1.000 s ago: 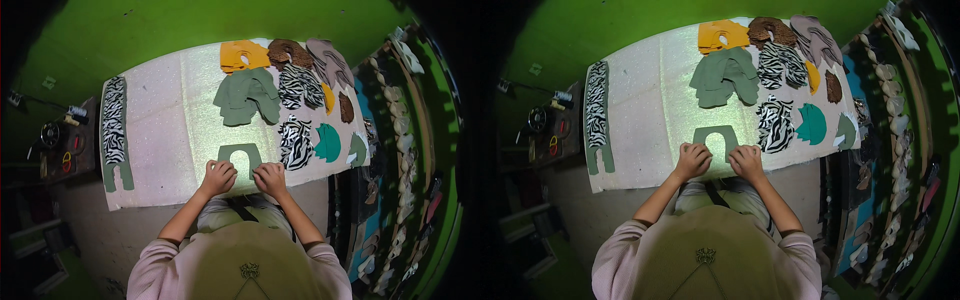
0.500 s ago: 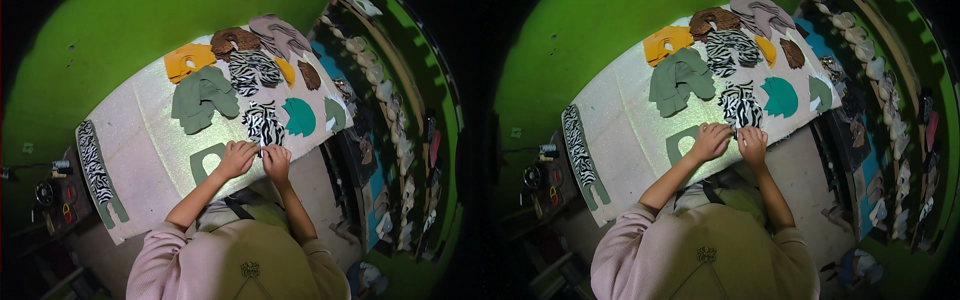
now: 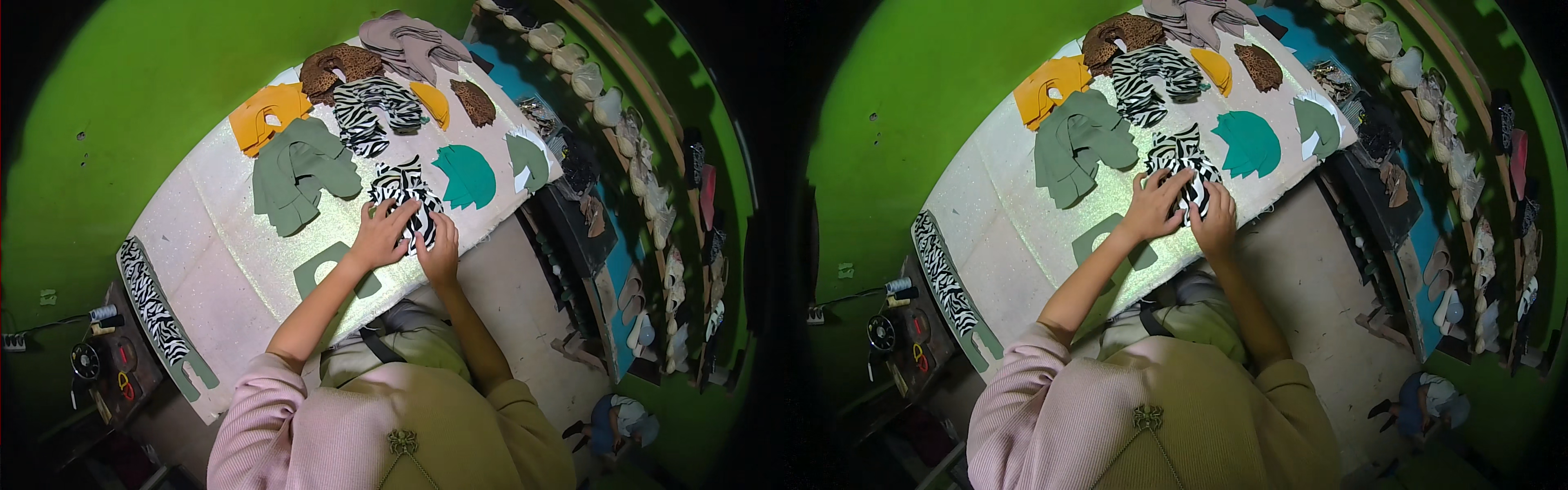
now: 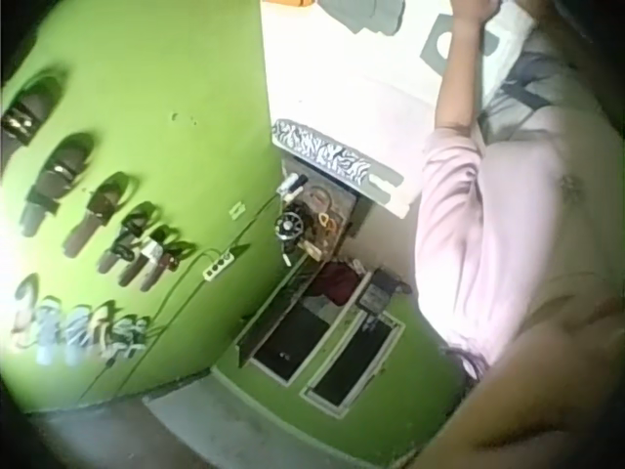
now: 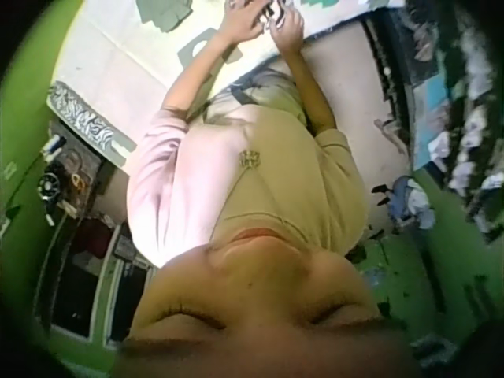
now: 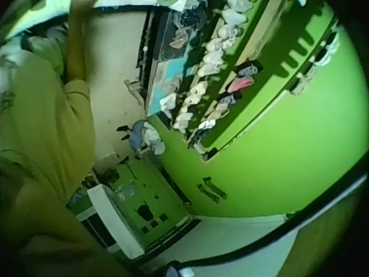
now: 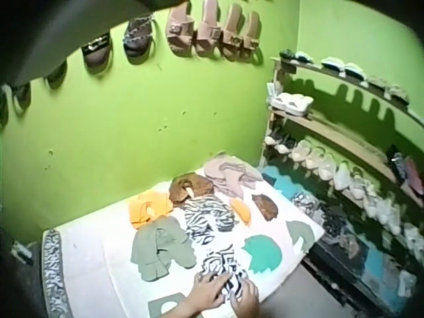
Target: The recorder is shown organizing and inspecting various patterned and solid-colored shoe upper components on a work table.
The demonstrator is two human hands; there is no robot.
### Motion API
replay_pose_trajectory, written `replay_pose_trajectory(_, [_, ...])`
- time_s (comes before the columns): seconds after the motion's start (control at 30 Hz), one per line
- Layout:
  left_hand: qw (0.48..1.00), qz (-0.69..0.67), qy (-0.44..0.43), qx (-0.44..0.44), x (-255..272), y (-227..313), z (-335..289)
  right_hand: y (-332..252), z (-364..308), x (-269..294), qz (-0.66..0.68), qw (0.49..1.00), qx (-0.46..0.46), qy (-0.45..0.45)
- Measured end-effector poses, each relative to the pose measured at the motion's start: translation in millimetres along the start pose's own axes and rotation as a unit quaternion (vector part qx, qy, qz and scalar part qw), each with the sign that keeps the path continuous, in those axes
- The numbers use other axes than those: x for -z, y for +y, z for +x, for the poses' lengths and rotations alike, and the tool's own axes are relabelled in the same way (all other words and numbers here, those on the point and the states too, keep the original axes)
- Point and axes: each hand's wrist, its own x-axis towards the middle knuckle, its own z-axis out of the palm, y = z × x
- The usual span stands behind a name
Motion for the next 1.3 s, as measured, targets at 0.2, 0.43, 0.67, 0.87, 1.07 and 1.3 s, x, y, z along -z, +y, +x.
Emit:
replay_pose_trajectory(0.2, [1.0,0.017,0.007,0.014,-2,1,1,1,0,-7,0.146,0.984,-0.098,-0.022])
replay_pose_trajectory(0.43, [1.0,0.013,0.005,0.023,1,2,5,2,-1,-3,-0.014,0.997,-0.071,-0.029])
replay_pose_trajectory(0.67, [0.999,0.025,0.008,0.036,0,8,7,4,0,-2,0.027,0.993,-0.102,-0.045])
replay_pose_trajectory(0.87, [0.998,0.033,0.008,0.054,-1,12,8,4,3,2,0.112,0.985,-0.124,-0.052])
replay_pose_trajectory(1.07, [0.997,0.054,0.015,0.054,-2,13,11,9,1,-4,0.152,0.984,-0.089,-0.017])
replay_pose_trajectory(1.3, [0.996,0.069,0.022,0.057,-1,15,12,3,0,-4,0.136,0.988,-0.067,-0.007])
